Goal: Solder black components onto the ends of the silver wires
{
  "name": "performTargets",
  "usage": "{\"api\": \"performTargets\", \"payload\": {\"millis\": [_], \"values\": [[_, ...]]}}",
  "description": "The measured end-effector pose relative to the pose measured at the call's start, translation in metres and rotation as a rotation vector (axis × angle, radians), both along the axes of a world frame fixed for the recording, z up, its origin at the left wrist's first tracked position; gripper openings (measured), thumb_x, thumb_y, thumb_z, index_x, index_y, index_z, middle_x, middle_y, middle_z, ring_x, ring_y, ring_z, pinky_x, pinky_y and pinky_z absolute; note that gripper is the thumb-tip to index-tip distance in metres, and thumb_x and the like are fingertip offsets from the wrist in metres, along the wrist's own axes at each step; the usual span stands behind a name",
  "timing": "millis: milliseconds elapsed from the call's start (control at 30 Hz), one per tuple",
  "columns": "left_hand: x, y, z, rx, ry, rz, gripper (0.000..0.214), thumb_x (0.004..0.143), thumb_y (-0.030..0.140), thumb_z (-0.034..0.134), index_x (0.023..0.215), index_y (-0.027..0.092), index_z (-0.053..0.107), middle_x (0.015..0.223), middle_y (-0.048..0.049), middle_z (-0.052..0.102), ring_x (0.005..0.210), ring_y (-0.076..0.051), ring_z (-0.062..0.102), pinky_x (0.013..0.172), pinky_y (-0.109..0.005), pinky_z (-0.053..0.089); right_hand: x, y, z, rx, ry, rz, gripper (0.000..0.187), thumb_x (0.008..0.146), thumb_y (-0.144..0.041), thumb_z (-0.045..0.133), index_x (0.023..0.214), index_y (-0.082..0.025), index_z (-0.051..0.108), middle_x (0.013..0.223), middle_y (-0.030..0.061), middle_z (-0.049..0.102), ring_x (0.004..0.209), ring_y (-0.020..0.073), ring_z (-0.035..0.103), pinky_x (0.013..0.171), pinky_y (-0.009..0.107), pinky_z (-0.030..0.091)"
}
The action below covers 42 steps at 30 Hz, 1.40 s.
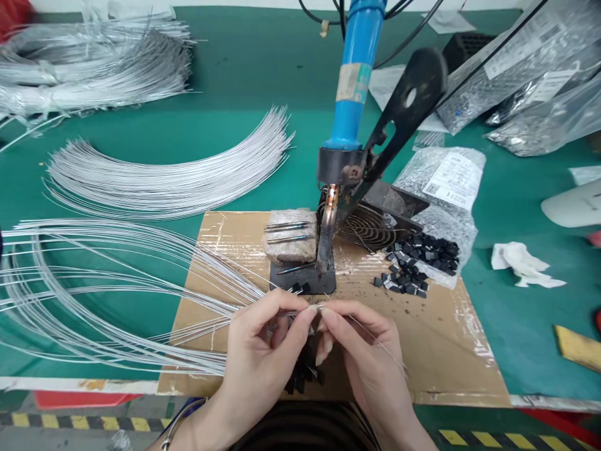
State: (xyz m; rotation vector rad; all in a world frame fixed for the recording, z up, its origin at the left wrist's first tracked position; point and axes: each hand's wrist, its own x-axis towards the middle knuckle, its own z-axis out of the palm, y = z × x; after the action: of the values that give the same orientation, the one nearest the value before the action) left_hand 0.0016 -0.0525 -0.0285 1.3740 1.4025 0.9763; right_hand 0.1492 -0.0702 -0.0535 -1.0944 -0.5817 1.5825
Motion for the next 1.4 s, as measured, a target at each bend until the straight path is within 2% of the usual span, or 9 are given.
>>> {"api": "performTargets", "payload": {"millis": [367, 667, 1000, 1200, 1400], "values": [[0.002, 0.002, 0.0, 0.071, 0.038, -0.01, 0.015, 0.095, 0.017, 0.068, 0.082, 0.021, 0.072, 0.069, 0.0011, 0.069, 0.058, -0.011, 0.057, 0.052, -0.021, 0.043, 0.001, 0.002, 0.002, -0.026, 0.022, -0.004, 0.01, 0.089, -0.031, 0.082, 0.088, -0.021, 0.084, 0.071, -0.0008, 0.072, 0.051, 0.0096, 0.065, 0.054, 0.02, 0.057], [-0.001, 0.001, -0.001, 0.101, 0.052, -0.033, 0.015, 0.096, 0.017, 0.067, 0.082, 0.021, 0.071, 0.07, 0.0006, 0.07, 0.06, -0.012, 0.06, 0.054, -0.022, 0.046, 0.001, 0.004, 0.002, -0.057, 0.106, 0.018, 0.013, 0.088, -0.031, 0.083, 0.082, -0.02, 0.082, 0.065, -0.0022, 0.069, 0.047, 0.0075, 0.064, 0.05, 0.018, 0.053], [-0.004, -0.002, -0.005, 0.144, 0.034, -0.1, 0.015, 0.096, 0.01, 0.067, 0.087, 0.022, 0.071, 0.074, 0.0, 0.071, 0.064, -0.014, 0.063, 0.06, -0.026, 0.047, 0.011, 0.011, 0.014, -0.164, 0.12, 0.072, 0.019, 0.081, -0.033, 0.087, 0.074, -0.016, 0.08, 0.063, -0.0011, 0.068, 0.043, 0.0083, 0.059, 0.042, 0.019, 0.051], [-0.006, -0.003, -0.006, 0.166, 0.044, -0.121, 0.016, 0.095, 0.009, 0.067, 0.089, 0.023, 0.072, 0.073, 0.0008, 0.07, 0.063, -0.014, 0.06, 0.06, -0.027, 0.045, 0.018, 0.012, 0.011, -0.111, 0.129, 0.145, 0.016, 0.083, -0.032, 0.086, 0.078, -0.017, 0.082, 0.065, -0.0009, 0.07, 0.043, 0.0085, 0.062, 0.044, 0.019, 0.053], [-0.001, -0.001, -0.009, 0.152, 0.055, -0.085, 0.014, 0.095, 0.011, 0.067, 0.089, 0.023, 0.071, 0.072, 0.001, 0.068, 0.061, -0.013, 0.058, 0.057, -0.026, 0.043, 0.015, 0.01, 0.016, -0.127, 0.09, 0.093, 0.019, 0.085, -0.035, 0.085, 0.079, -0.017, 0.082, 0.067, -0.0009, 0.069, 0.047, 0.0085, 0.063, 0.05, 0.02, 0.055]]}}
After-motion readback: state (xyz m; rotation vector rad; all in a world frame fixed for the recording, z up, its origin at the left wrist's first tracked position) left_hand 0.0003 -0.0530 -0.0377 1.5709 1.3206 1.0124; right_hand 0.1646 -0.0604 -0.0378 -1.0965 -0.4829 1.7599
